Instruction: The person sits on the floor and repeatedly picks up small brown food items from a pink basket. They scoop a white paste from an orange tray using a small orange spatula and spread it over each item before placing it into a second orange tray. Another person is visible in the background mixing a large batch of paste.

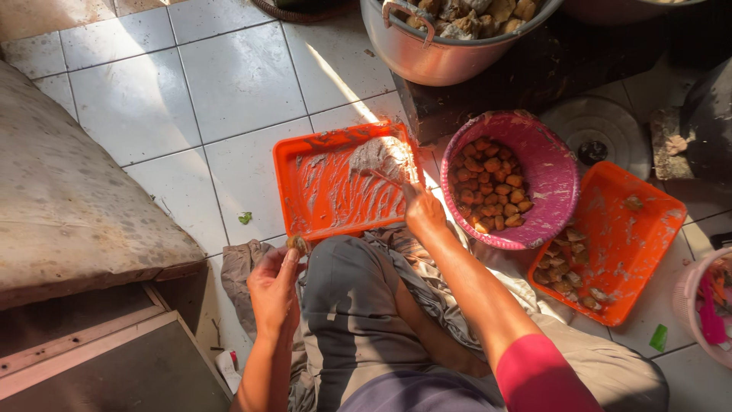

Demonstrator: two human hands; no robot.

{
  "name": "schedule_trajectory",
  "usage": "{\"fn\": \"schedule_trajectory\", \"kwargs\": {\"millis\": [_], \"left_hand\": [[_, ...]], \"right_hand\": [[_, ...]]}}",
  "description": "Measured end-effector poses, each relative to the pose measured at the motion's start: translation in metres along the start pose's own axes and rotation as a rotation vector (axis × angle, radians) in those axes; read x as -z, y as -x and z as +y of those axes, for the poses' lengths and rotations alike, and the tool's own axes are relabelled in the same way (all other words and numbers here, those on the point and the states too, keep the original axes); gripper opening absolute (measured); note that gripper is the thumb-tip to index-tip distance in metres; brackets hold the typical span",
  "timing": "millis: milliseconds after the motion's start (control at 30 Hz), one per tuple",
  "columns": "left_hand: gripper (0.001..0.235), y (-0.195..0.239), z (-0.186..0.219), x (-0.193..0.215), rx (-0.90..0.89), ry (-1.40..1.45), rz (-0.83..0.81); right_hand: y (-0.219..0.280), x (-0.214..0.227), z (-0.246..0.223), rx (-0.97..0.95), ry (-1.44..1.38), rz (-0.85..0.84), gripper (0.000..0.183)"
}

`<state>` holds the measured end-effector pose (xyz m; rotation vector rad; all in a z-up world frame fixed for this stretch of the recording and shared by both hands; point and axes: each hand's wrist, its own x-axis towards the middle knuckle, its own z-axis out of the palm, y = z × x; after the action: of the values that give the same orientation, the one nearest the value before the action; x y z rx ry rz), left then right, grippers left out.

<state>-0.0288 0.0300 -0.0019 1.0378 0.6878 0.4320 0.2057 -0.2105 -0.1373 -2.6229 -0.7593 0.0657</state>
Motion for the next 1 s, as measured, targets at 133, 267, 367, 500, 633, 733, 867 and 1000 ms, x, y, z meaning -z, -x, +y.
{"fn": "schedule_trajectory", "kwargs": {"millis": [133, 267, 367, 500, 633, 733, 867, 1000], "left_hand": [[0.021, 0.007, -0.008, 0.015, 0.026, 0.059, 0.028], [0.021, 0.009, -0.016, 0.027, 0.065, 0.100, 0.083], [0.020, 0.005, -0.020, 0.027, 0.099, 0.127, 0.104], [0.019, 0.003, -0.020, 0.023, 0.122, 0.107, 0.103], [0.018, 0.002, -0.021, 0.018, 0.145, 0.112, 0.089], [0.016, 0.001, -0.020, 0.017, 0.145, 0.133, 0.080], [0.015, -0.002, -0.017, 0.023, 0.125, 0.156, 0.086], [0.014, -0.004, -0.021, 0.024, 0.145, 0.167, 0.100]], "right_hand": [[-0.023, -0.006, -0.002, -0.163, -0.024, -0.021, 0.018], [-0.034, -0.006, 0.002, -0.019, 0.057, -0.073, 0.020], [-0.041, -0.009, 0.005, -0.016, 0.024, -0.178, 0.025], [-0.035, -0.025, 0.010, -0.061, -0.079, -0.332, 0.031], [-0.020, -0.037, 0.007, 0.172, -0.115, -0.321, 0.031], [-0.028, -0.033, -0.004, 0.132, -0.111, -0.512, 0.034], [-0.033, -0.009, -0.011, -0.319, -0.076, -0.626, 0.038], [-0.012, 0.002, -0.007, -0.290, 0.104, -0.194, 0.021]]}}
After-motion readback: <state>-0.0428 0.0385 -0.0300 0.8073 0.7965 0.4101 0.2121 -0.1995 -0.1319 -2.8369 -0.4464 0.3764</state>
